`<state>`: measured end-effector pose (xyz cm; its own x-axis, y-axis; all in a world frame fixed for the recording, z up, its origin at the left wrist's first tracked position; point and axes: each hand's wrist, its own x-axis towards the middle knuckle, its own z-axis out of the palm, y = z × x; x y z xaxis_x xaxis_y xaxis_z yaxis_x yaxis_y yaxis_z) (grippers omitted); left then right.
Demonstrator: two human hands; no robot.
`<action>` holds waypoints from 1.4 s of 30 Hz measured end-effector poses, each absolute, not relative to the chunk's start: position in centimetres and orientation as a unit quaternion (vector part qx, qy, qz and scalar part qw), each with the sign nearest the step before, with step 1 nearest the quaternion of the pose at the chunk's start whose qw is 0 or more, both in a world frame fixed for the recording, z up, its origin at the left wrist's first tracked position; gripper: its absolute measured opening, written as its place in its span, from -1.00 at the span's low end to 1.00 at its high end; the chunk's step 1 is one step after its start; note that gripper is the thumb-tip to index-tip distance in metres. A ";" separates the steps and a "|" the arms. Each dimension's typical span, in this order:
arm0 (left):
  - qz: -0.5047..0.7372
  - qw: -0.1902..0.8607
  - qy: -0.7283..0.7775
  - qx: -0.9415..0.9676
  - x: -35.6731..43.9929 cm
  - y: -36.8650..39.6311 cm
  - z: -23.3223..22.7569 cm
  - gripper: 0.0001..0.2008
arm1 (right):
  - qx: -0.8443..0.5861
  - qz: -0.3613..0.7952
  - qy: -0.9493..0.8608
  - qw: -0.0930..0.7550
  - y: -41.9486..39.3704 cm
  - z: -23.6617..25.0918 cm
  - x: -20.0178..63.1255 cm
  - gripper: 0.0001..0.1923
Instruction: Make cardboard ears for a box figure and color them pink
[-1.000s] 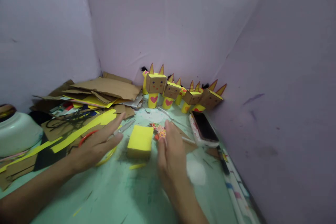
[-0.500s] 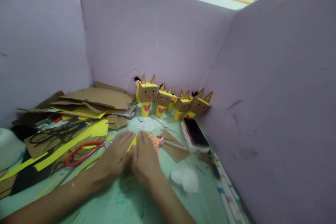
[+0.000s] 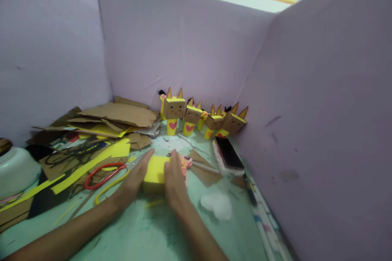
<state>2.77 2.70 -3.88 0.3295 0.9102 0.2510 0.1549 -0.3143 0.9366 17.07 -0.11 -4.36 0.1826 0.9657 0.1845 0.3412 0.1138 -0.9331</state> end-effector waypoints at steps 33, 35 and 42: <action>0.308 0.408 0.370 0.776 1.0 4.7 -2.5 -0.17 | -0.491 0.322 -0.655 0.475 0.8 -5.2 19.9 0.06; 0.299 0.427 0.374 0.767 0.8 4.8 -2.8 -0.14 | -0.488 0.327 -0.653 0.479 0.6 -5.2 19.9 0.09; 0.318 0.452 0.329 0.766 0.4 5.3 -4.7 0.03 | -0.482 0.339 -0.651 0.479 0.1 -5.4 19.9 0.15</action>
